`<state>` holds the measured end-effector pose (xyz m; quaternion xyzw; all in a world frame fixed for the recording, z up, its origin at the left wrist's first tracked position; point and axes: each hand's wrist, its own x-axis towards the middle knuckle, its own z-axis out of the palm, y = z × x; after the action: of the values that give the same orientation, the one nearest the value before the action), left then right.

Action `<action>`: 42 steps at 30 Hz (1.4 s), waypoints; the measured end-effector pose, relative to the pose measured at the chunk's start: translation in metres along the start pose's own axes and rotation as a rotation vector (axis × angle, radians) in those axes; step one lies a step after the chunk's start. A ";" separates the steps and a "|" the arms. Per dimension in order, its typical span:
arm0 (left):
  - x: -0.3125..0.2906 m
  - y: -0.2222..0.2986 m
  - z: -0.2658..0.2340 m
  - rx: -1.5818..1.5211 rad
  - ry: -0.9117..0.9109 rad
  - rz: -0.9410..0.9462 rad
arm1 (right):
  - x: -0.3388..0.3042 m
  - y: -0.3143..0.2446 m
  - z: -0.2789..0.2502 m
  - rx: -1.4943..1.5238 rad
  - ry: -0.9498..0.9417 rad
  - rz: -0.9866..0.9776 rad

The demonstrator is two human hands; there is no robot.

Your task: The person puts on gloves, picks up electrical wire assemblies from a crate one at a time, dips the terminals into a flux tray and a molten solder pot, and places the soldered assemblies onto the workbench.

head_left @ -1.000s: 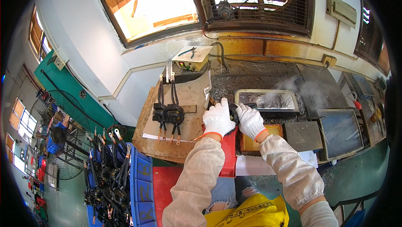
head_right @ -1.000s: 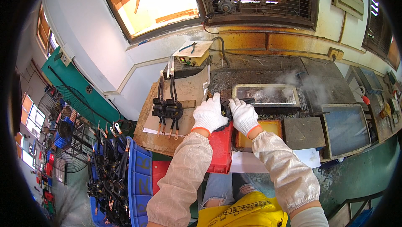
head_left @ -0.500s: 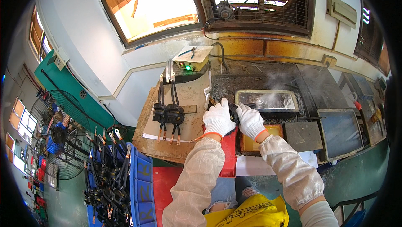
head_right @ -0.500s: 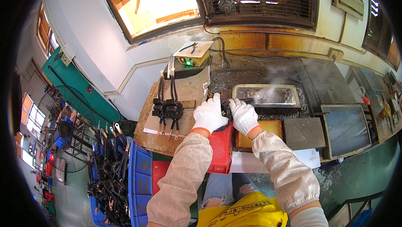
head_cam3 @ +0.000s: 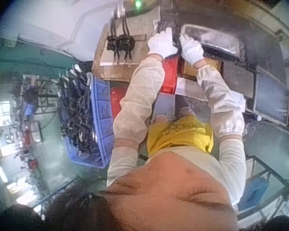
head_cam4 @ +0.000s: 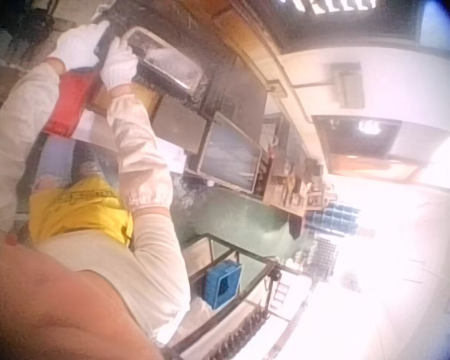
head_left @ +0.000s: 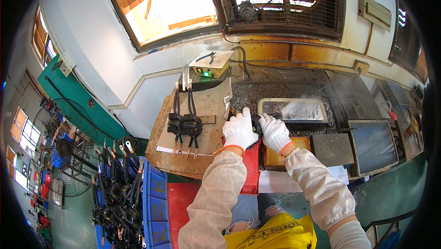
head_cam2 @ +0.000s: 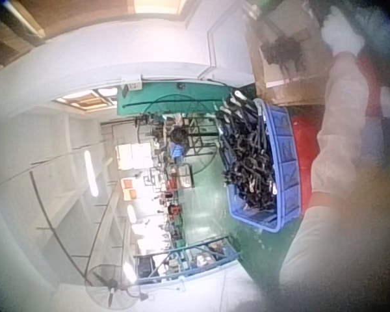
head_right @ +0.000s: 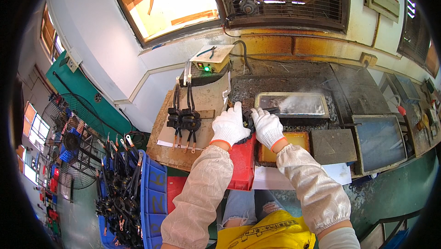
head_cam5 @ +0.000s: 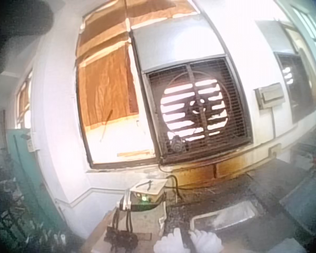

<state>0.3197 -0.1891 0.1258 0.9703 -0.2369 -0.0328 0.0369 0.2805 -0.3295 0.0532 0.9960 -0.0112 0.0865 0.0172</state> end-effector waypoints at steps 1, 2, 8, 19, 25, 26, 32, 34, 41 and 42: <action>0.000 0.000 0.000 0.000 -0.001 -0.001 | 0.000 0.000 0.000 -0.004 0.000 -0.002; 0.000 0.000 0.000 0.000 -0.001 -0.001 | 0.000 0.000 0.000 -0.004 0.000 -0.001; -0.001 0.001 -0.001 -0.012 -0.003 0.000 | -0.001 0.000 -0.002 0.000 -0.002 0.006; -0.001 0.000 -0.001 -0.004 -0.009 -0.006 | -0.001 -0.002 -0.004 0.001 -0.006 0.003; -0.002 0.000 -0.001 -0.008 0.000 0.006 | 0.000 -0.001 -0.002 -0.024 -0.040 0.016; -0.002 0.000 -0.001 -0.008 0.000 0.005 | 0.001 -0.001 -0.001 -0.024 -0.040 0.016; -0.002 0.000 -0.001 -0.013 0.008 0.000 | 0.000 -0.002 -0.004 -0.008 -0.044 0.021; -0.002 -0.001 -0.001 -0.012 0.003 -0.001 | 0.001 -0.004 -0.006 0.002 -0.057 0.020; -0.001 -0.001 -0.001 -0.009 -0.002 0.007 | -0.001 0.000 0.002 0.011 0.004 0.027; 0.000 -0.002 0.000 -0.007 0.001 0.010 | -0.001 0.000 0.003 0.009 0.025 0.021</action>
<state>0.3209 -0.1879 0.1258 0.9690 -0.2416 -0.0331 0.0404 0.2799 -0.3293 0.0497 0.9948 -0.0211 0.0993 0.0120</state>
